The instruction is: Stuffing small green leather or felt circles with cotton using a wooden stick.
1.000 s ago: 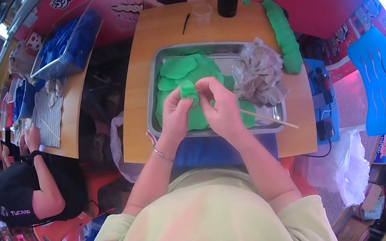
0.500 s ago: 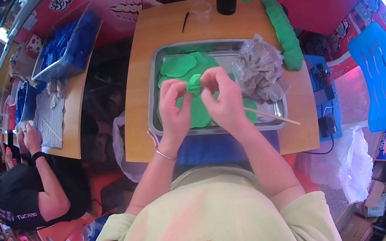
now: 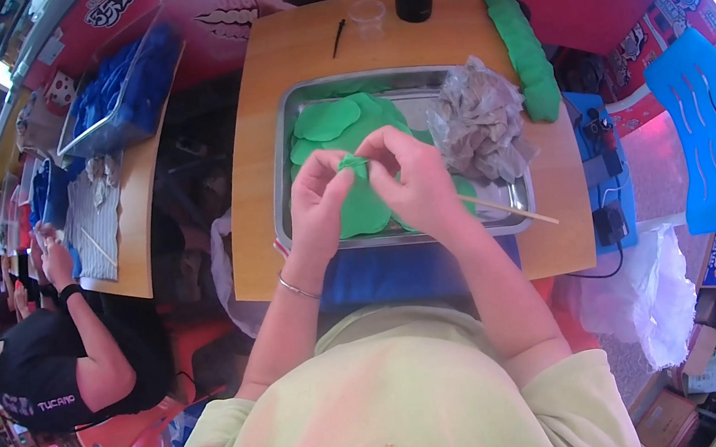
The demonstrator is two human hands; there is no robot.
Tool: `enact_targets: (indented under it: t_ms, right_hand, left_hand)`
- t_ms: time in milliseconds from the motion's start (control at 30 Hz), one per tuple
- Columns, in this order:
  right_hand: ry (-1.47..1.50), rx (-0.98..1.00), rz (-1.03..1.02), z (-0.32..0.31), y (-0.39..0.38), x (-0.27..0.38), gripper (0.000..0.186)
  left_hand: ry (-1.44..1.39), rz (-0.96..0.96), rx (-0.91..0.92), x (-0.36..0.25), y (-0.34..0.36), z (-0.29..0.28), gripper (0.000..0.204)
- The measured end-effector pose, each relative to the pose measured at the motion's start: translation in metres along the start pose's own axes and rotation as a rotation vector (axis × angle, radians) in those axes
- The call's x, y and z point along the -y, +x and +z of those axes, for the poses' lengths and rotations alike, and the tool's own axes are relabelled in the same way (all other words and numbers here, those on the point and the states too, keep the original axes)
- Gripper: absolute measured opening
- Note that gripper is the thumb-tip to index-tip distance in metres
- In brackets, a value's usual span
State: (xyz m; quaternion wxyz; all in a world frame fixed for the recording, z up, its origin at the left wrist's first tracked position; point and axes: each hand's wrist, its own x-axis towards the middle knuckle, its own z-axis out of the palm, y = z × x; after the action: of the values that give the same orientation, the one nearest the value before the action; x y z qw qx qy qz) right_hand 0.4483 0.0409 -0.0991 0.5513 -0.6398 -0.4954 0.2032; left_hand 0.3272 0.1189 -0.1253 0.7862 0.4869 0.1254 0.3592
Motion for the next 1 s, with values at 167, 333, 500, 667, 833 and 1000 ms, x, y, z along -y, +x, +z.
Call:
enact_targets:
  t_ms: [167,333,500,667,833,1000]
  right_hand:
    - [0.086,-0.013,-0.009,-0.004,0.001,-0.002,0.011]
    - [0.066,0.014,0.068,-0.006,-0.001,0.000,0.017]
    - [0.026,0.028,0.037,-0.011,0.006,0.005,0.018]
    - [-0.013,0.095,-0.017,-0.012,0.008,0.012,0.017]
    - [-0.018,0.173,0.009,-0.016,0.009,0.016,0.012]
    - [-0.034,0.002,-0.054,-0.012,0.005,0.011,0.010]
  left_hand:
    - [0.242,0.017,-0.046,-0.003,0.000,-0.002,0.007]
    - [0.216,-0.149,0.055,-0.006,0.005,-0.016,0.009]
    - [0.202,0.002,0.202,-0.005,-0.001,-0.011,0.009]
    - [-0.186,-0.029,0.152,0.007,-0.008,-0.009,0.010]
    - [-0.266,-0.034,0.134,0.005,-0.004,-0.013,0.012]
    - [-0.183,-0.173,-0.037,-0.004,-0.004,0.005,0.010]
